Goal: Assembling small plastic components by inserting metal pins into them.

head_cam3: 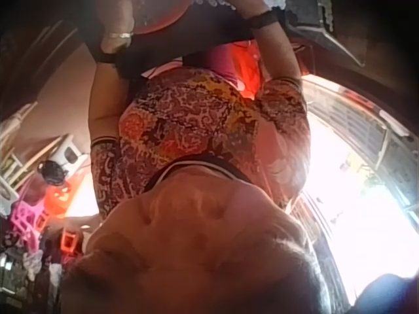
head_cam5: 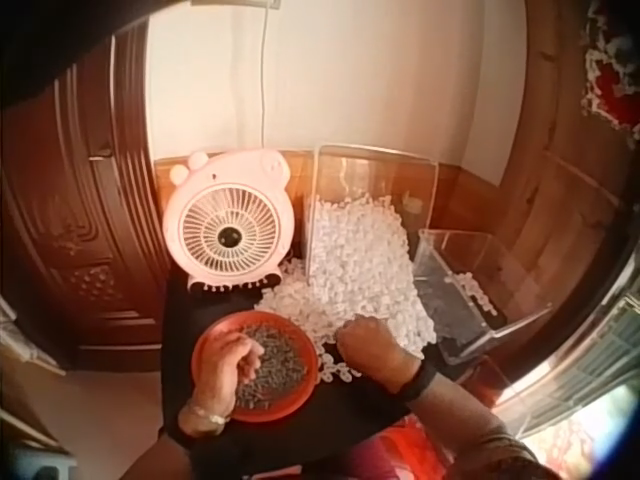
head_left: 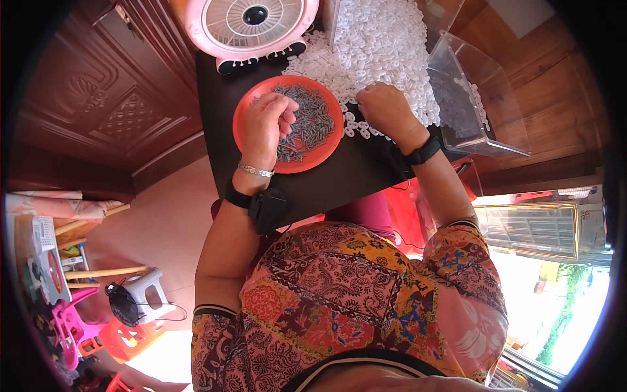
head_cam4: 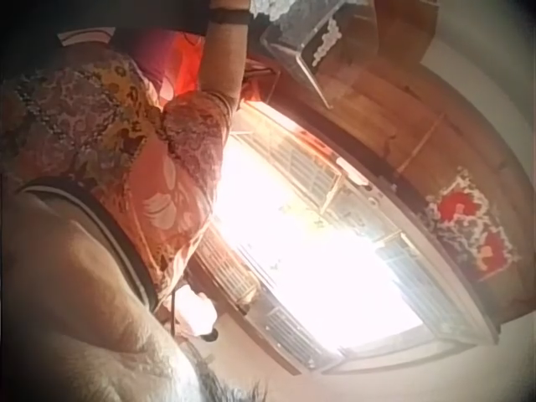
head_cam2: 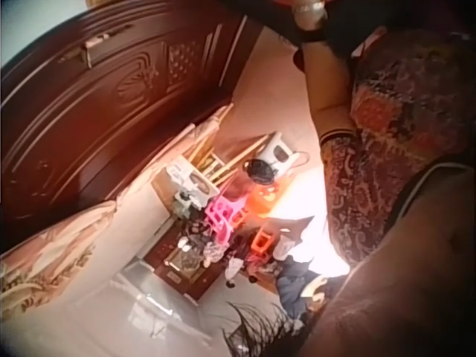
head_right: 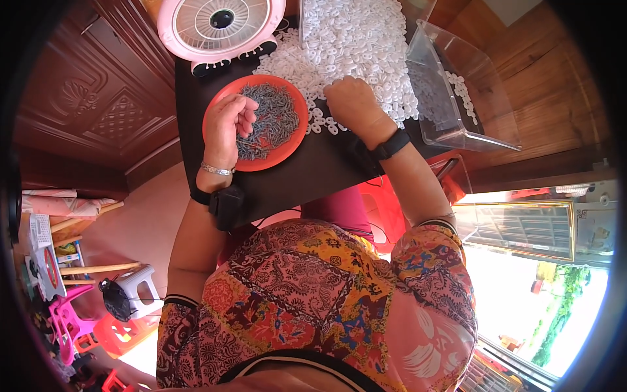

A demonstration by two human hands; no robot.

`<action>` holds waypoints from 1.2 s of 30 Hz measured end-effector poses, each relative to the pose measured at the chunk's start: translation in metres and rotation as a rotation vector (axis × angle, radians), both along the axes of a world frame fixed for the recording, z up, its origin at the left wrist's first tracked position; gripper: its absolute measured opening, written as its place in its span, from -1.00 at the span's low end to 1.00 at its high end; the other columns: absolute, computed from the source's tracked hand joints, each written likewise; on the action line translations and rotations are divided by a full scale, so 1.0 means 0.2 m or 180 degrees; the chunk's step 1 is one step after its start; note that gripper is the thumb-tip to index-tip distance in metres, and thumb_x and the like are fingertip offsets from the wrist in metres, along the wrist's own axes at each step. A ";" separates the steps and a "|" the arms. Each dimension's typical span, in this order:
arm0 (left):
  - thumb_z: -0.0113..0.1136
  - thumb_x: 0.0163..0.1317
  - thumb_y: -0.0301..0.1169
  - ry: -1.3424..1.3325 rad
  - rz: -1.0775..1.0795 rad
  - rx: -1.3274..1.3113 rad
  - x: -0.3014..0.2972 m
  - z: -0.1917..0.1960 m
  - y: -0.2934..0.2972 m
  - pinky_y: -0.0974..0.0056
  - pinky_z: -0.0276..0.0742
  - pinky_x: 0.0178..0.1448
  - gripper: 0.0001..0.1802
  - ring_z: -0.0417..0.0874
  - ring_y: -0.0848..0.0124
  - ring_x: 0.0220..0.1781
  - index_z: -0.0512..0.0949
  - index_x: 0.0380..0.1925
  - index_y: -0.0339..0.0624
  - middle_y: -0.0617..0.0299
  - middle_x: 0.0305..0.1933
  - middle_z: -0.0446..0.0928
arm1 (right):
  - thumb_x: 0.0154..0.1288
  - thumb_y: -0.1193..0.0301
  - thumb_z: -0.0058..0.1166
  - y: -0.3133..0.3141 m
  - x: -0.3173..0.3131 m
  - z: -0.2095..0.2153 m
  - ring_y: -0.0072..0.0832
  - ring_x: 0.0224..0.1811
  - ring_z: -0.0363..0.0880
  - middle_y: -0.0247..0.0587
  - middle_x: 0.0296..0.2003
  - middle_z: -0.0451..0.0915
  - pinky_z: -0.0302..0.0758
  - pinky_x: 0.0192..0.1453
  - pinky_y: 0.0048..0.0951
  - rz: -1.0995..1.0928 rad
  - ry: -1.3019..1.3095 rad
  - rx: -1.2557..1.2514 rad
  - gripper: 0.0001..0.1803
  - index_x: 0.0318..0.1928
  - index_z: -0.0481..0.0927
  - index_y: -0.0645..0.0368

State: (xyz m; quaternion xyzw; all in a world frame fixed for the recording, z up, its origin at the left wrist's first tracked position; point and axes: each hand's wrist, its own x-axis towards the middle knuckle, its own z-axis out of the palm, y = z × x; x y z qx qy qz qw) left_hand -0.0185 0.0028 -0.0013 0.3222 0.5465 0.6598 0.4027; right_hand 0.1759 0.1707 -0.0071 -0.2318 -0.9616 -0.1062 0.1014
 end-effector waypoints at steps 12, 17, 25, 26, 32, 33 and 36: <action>-0.05 0.26 -0.29 0.0215 -0.0213 -0.0124 0.01 0.01 0.00 0.54 0.23 -0.53 -0.73 0.38 0.63 -0.61 0.56 -0.43 -0.20 0.35 -0.56 0.45 | 0.29 0.33 0.00 0.00 -0.07 0.11 -0.53 -0.35 0.52 -0.28 -0.44 0.57 0.46 -0.24 -0.45 0.0045 0.1095 -0.2718 -0.77 -0.28 0.54 0.28; -0.11 0.32 -0.17 0.0401 -0.0433 -0.0026 0.03 -0.01 -0.01 0.51 0.25 -0.50 -0.65 0.38 0.61 -0.58 0.55 -0.36 -0.17 0.34 -0.55 0.44 | 0.31 0.40 0.02 -0.14 -0.25 0.17 -0.70 -0.31 0.42 -0.43 -0.41 0.51 0.39 -0.18 -0.61 0.0671 0.1375 -0.3990 -0.81 -0.23 0.53 0.30; -0.10 0.31 -0.12 -0.0994 -0.0708 0.0037 -0.03 -0.03 0.00 0.50 0.29 -0.55 -0.63 0.44 0.54 -0.61 0.47 -0.43 -0.19 0.27 -0.54 0.48 | 0.20 0.49 0.16 -0.22 -0.37 0.12 -0.58 -0.30 0.53 -0.30 -0.37 0.55 0.45 -0.20 -0.52 0.1571 0.1958 -0.2624 -0.86 -0.23 0.56 0.25; -0.10 0.31 -0.12 -0.0995 -0.0706 0.0017 -0.03 -0.03 0.00 0.50 0.29 -0.55 -0.63 0.44 0.54 -0.61 0.47 -0.43 -0.19 0.27 -0.54 0.48 | 0.17 0.50 0.19 -0.22 -0.37 0.10 -0.57 -0.31 0.54 -0.29 -0.37 0.54 0.46 -0.20 -0.53 0.1543 0.2182 -0.3334 -0.84 -0.22 0.56 0.25; -0.02 0.29 -0.28 -0.0921 -0.0405 0.0283 -0.03 -0.02 0.00 0.52 0.29 -0.54 -0.79 0.43 0.58 -0.61 0.45 -0.45 -0.14 0.31 -0.56 0.47 | 0.11 0.49 0.24 -0.27 -0.36 0.13 -0.49 -0.30 0.58 -0.25 -0.35 0.56 0.49 -0.21 -0.51 0.1399 0.2126 -0.2875 -0.81 -0.23 0.58 0.22; -0.02 0.29 -0.29 -0.0730 -0.0382 0.0238 -0.03 -0.01 0.00 0.52 0.29 -0.54 -0.79 0.43 0.59 -0.61 0.45 -0.46 -0.15 0.31 -0.56 0.47 | 0.11 0.49 0.24 -0.27 -0.36 0.13 -0.49 -0.30 0.58 -0.25 -0.35 0.56 0.49 -0.21 -0.51 0.1392 0.2129 -0.2890 -0.81 -0.23 0.58 0.22; -0.01 0.29 -0.30 -0.0424 -0.0324 0.0136 -0.02 0.00 0.00 0.52 0.29 -0.54 -0.79 0.42 0.60 -0.60 0.45 -0.46 -0.16 0.32 -0.56 0.46 | 0.08 0.49 0.25 -0.27 -0.37 0.13 -0.39 -0.31 0.59 -0.21 -0.35 0.56 0.50 -0.23 -0.46 0.1536 0.2213 -0.2079 -0.81 -0.25 0.59 0.19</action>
